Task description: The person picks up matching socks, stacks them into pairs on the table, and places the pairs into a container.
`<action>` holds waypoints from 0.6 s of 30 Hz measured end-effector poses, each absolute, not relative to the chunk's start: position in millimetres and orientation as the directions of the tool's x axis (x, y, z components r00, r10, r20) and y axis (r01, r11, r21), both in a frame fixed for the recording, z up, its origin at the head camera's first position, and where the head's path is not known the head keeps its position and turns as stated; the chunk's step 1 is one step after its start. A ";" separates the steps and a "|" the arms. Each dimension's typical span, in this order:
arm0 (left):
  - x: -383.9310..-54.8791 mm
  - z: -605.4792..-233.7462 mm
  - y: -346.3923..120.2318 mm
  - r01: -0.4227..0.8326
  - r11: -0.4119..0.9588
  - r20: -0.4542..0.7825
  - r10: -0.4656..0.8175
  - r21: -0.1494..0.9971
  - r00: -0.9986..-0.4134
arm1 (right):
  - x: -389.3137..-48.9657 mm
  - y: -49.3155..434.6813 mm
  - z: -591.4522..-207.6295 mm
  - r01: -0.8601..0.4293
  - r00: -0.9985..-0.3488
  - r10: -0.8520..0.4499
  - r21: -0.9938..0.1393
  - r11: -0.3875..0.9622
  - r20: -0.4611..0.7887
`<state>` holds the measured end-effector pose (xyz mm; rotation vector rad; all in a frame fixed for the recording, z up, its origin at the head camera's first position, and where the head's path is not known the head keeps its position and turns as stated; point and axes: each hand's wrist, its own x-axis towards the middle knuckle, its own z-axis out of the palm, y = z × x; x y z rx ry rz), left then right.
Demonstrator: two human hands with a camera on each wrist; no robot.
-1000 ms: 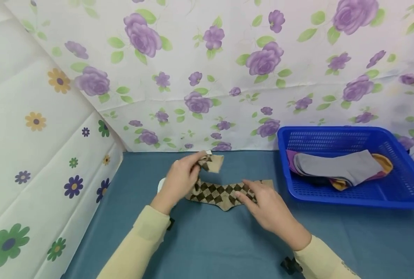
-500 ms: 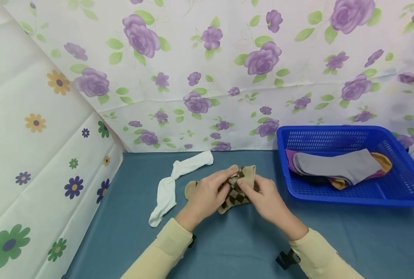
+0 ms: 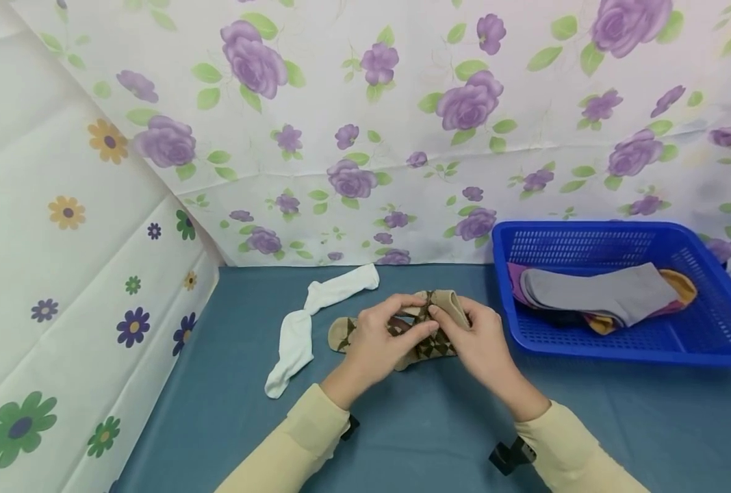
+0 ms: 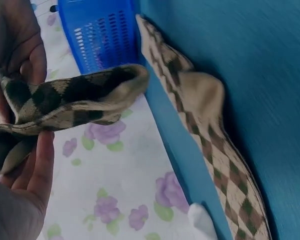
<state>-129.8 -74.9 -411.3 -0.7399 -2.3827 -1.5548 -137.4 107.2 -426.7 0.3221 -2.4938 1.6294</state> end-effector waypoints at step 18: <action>-163.6 -411.6 -140.2 0.290 0.418 0.389 -0.172 0.861 -0.905 | -154.5 152.9 -410.1 -0.286 -0.953 -0.061 -0.818 0.498 0.296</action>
